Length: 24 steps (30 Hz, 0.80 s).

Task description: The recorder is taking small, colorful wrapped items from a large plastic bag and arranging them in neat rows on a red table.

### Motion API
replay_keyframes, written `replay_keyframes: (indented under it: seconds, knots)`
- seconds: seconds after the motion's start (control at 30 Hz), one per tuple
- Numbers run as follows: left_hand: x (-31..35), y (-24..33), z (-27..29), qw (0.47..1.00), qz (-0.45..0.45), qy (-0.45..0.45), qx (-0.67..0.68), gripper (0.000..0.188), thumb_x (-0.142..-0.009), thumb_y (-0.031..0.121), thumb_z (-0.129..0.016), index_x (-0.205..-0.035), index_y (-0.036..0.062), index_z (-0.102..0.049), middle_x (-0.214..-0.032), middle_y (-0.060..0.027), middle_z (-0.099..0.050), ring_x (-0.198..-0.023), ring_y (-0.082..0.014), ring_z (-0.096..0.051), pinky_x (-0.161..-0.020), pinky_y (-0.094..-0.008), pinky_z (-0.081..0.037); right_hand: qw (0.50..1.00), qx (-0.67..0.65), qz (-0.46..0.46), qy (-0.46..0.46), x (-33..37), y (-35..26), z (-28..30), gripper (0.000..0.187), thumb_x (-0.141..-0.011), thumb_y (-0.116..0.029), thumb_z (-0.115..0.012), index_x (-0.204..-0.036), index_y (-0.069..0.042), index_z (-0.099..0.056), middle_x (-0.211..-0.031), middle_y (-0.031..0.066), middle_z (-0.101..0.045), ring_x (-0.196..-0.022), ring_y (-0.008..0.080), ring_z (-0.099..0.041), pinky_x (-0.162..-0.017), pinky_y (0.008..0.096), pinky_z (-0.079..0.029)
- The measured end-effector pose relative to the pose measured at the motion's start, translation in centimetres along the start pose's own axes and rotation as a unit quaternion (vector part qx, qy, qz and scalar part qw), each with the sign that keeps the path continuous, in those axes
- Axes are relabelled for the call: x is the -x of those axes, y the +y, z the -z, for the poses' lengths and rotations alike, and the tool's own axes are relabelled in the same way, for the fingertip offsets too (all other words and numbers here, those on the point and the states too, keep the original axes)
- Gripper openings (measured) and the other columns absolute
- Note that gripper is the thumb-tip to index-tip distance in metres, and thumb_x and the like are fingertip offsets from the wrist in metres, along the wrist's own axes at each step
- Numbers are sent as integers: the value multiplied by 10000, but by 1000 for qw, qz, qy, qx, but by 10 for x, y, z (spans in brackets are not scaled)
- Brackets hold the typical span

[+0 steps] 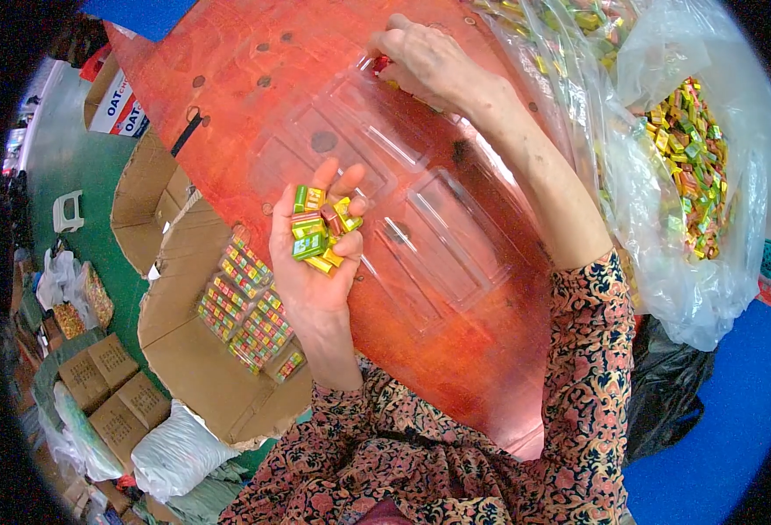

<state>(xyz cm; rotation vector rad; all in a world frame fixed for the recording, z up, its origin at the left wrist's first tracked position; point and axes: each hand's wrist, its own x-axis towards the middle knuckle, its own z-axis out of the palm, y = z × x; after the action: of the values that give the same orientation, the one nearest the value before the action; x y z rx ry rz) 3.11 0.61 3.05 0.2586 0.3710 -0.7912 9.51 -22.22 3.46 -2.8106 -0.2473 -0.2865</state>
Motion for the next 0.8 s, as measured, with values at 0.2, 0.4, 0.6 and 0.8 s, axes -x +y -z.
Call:
replay_keyframes:
  seconds: [0.2,0.4,0.6,0.8]
  knots:
    - [0,1,-3,1000,2,21,-4,412,-895,340,-389,-1098,5,-519,-1019,-190,-580,-749,-228,-583,-433,-235,-435,998,-51,-41,23,0,-4,7,268,-716,-98,-615,-957,-13,-533,-842,128,-566,-785,279,-572,-701,361,-449]
    - [0,1,-1,1000,-4,8,-4,411,-894,340,-394,-1093,3,-519,-1013,-195,-578,-750,-233,-582,-435,-236,-439,993,-83,-81,23,-2,-11,14,282,-675,-143,-665,-886,10,-556,-809,131,-599,-750,254,-600,-673,340,-460]
    - [0,3,2,1000,1,-8,1,444,-910,335,-375,-1181,-8,-456,-1137,-209,-510,-842,-252,-534,-454,-235,-460,984,-134,-114,-22,-2,-9,14,245,-690,-174,-682,-823,6,-581,-737,101,-606,-684,197,-599,-632,321,-463]
    - [0,2,2,1000,-3,-2,3,404,-889,335,-409,-1090,3,-519,-1018,-196,-577,-763,-242,-575,-444,-239,-442,973,-193,-126,-17,1,-2,6,191,-721,-151,-666,-802,5,-591,-695,79,-604,-670,156,-590,-609,295,-459]
